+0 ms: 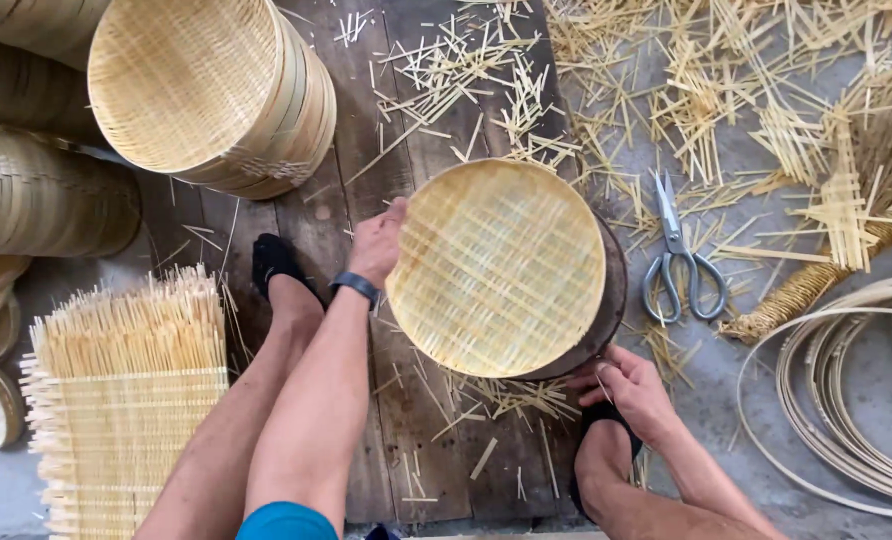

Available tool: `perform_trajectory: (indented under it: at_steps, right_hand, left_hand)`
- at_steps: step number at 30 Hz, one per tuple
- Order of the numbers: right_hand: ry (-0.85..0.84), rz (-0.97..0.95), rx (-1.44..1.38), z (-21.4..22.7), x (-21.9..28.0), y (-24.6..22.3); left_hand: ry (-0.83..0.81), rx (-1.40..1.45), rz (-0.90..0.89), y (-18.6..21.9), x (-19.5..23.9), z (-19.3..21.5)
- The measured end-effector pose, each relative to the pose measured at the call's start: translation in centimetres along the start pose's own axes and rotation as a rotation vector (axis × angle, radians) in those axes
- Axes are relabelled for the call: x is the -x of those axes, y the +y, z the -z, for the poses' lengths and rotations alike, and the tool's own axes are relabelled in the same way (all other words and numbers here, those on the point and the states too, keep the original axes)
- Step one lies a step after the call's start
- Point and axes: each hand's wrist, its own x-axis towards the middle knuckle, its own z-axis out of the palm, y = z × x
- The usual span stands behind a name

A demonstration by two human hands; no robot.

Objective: The person sits on the floor of a bamboo craft workshop and trims the excess woven bamboo strips protruding from the edge of a round bamboo sieve using scissors, holding the sieve steady with a wooden block. They then fit a thin bamboo rim ring around the woven disc, press the weave into the rim, and set the finished sieve aside.

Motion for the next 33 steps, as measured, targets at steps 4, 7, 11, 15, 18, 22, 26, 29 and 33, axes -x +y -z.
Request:
perform_trajectory:
  at_steps: [4,7,11,15,18,22,26,29,33]
  right_hand:
    - [0.084,-0.066,0.148,1.0,-1.0,2.8]
    - [0.098,-0.024,0.215,0.4,-1.4,3.1]
    - [0.198,-0.020,0.212,0.1,-1.6,2.3]
    - [0.177,0.021,0.124,1.0,-1.3,3.4]
    - [0.185,0.022,0.232,0.7,-1.6,3.1]
    - [0.220,-0.004,0.289,0.8,-2.0,3.3]
    - [0.230,0.029,0.253,2.9,-3.6,6.3]
    - [0.226,0.031,0.217,4.3,-5.0,8.1]
    - [0.206,0.037,0.194,6.5,-6.4,10.3]
  left_hand:
    - [0.329,-0.572,-0.476,5.2,7.0,-5.6]
    - [0.218,-0.579,-1.086,5.1,13.6,-11.9]
    - [-0.218,-0.818,-0.963,1.7,20.5,-16.3]
    - [-0.230,-1.105,-0.911,-0.9,21.1,-13.8]
    - [-0.128,-1.235,-1.063,-2.3,16.5,-8.3]
    - [-0.066,-1.190,-1.389,5.1,10.9,0.8]
    - [0.229,-1.511,-1.273,12.1,5.2,8.6]
    - [0.457,-1.415,-1.099,14.1,0.8,14.0]
    - [0.573,-1.200,-1.005,13.0,-2.7,18.8]
